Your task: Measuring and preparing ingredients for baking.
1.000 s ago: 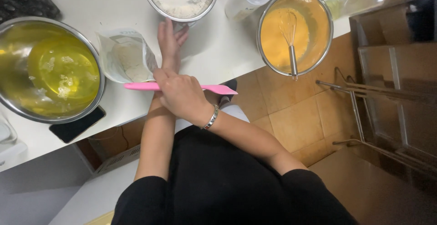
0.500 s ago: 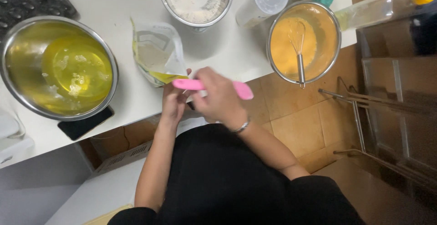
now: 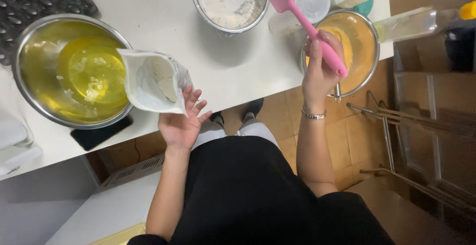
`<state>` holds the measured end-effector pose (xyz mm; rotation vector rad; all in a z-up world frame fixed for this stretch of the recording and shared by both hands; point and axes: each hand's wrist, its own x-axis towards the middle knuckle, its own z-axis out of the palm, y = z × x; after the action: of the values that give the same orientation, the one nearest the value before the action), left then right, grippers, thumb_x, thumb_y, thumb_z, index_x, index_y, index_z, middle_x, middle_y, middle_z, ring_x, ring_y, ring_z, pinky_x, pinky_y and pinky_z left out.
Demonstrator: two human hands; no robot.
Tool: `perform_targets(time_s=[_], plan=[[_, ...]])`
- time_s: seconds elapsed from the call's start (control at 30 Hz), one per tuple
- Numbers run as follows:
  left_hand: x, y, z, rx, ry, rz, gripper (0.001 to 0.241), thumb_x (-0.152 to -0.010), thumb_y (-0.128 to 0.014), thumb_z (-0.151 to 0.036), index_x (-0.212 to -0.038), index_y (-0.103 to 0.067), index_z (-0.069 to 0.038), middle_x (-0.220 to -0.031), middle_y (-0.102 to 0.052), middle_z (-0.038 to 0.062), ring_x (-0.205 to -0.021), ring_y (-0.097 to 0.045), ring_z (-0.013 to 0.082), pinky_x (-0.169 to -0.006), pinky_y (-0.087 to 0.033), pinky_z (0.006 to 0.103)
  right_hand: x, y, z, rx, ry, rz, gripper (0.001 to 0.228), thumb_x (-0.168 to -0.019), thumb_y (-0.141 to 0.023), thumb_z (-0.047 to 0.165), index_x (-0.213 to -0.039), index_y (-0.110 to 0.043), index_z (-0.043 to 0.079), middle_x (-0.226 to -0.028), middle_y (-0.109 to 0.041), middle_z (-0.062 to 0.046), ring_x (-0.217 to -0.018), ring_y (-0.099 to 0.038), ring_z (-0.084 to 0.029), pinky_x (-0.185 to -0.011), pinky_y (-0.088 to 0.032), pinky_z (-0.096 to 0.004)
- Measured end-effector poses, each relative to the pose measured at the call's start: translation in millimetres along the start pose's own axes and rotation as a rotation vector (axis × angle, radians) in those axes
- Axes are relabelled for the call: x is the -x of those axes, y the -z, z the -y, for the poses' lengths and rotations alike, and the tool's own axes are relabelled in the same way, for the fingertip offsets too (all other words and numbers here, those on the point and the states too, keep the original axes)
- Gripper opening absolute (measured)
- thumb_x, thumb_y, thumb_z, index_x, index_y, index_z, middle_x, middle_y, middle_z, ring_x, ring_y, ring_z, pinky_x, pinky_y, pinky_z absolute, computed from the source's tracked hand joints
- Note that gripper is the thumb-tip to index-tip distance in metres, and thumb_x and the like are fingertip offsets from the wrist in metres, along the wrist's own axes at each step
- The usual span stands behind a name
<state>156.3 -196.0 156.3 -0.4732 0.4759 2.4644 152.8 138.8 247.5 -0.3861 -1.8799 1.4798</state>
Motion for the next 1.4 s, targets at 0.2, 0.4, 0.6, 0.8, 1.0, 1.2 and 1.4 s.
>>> perform_targets(time_s=[0.2, 0.4, 0.6, 0.8, 1.0, 1.2, 1.4], plan=[[17, 5, -12, 0.076, 0.032, 0.048, 0.091, -0.088, -0.054, -0.064, -0.152, -0.046, 0.000, -0.144, -0.055, 0.022, -0.120, -0.061, 0.0386, -0.095, -0.056, 0.0568, 4, -5, -35, -0.079, -0.091, -0.099, 0.024, -0.110, -0.063, 0.011, -0.130, -0.059, -0.003, -0.104, -0.070, -0.012, -0.088, -0.068, -0.017, -0.081, -0.058, -0.031], [15, 19, -13, 0.050, 0.035, 0.006, 0.091, -0.097, -0.047, -0.068, -0.153, -0.046, 0.003, -0.139, -0.058, 0.024, -0.116, -0.064, 0.0389, -0.092, -0.057, 0.0557, 9, -13, -12, -0.321, -0.124, -0.146, 0.025, -0.107, -0.058, 0.014, -0.126, -0.058, -0.002, -0.104, -0.068, -0.013, -0.087, -0.070, -0.021, -0.077, -0.060, -0.037], [-11, 12, 7, 0.169, 0.121, -0.120, 0.082, -0.098, -0.042, -0.070, -0.141, -0.052, -0.001, -0.126, -0.066, 0.019, -0.112, -0.065, 0.0366, -0.092, -0.057, 0.0568, 36, -35, 50, -0.365, 0.107, 0.174, 0.014, -0.106, -0.056, 0.009, -0.118, -0.060, 0.002, -0.105, -0.063, -0.011, -0.079, -0.067, -0.023, -0.072, -0.057, -0.036], [-25, 10, 17, 0.292, 0.151, -0.098, 0.078, -0.099, -0.042, -0.069, -0.134, -0.054, 0.000, -0.122, -0.066, 0.016, -0.113, -0.065, 0.0357, -0.093, -0.056, 0.0572, 34, -109, 83, 0.097, 0.344, 0.660, 0.008, -0.089, -0.070, -0.001, -0.097, -0.067, 0.000, -0.089, -0.070, -0.012, -0.075, -0.066, -0.027, -0.069, -0.053, -0.037], [-21, 12, 13, 0.248, 0.140, -0.124, 0.078, -0.097, -0.042, -0.069, -0.139, -0.053, -0.004, -0.126, -0.065, 0.015, -0.114, -0.063, 0.0342, -0.092, -0.055, 0.0555, 47, -148, 39, 0.146, 0.312, 0.768, 0.007, -0.095, -0.074, 0.003, -0.097, -0.068, 0.002, -0.097, -0.073, -0.010, -0.083, -0.067, -0.028, -0.075, -0.054, -0.039], [-15, -9, 0, 0.128, 0.161, -0.189, 0.079, -0.095, -0.039, -0.070, -0.142, -0.051, -0.008, -0.125, -0.065, 0.016, -0.114, -0.064, 0.0322, -0.092, -0.053, 0.0516, 54, -151, 43, 0.134, 0.323, 0.788, 0.009, -0.093, -0.076, 0.006, -0.096, -0.068, 0.006, -0.097, -0.073, -0.008, -0.083, -0.067, -0.026, -0.073, -0.054, -0.038], [-13, -8, -1, 0.067, 0.170, -0.200, 0.080, -0.097, -0.036, -0.069, -0.145, -0.050, -0.006, -0.125, -0.065, 0.018, -0.116, -0.063, 0.0305, -0.098, -0.051, 0.0484, 52, -162, 64, 0.371, 0.355, 0.852, 0.011, -0.087, -0.077, 0.013, -0.096, -0.074, 0.006, -0.085, -0.069, -0.007, -0.073, -0.064, -0.027, -0.064, -0.052, -0.039]])
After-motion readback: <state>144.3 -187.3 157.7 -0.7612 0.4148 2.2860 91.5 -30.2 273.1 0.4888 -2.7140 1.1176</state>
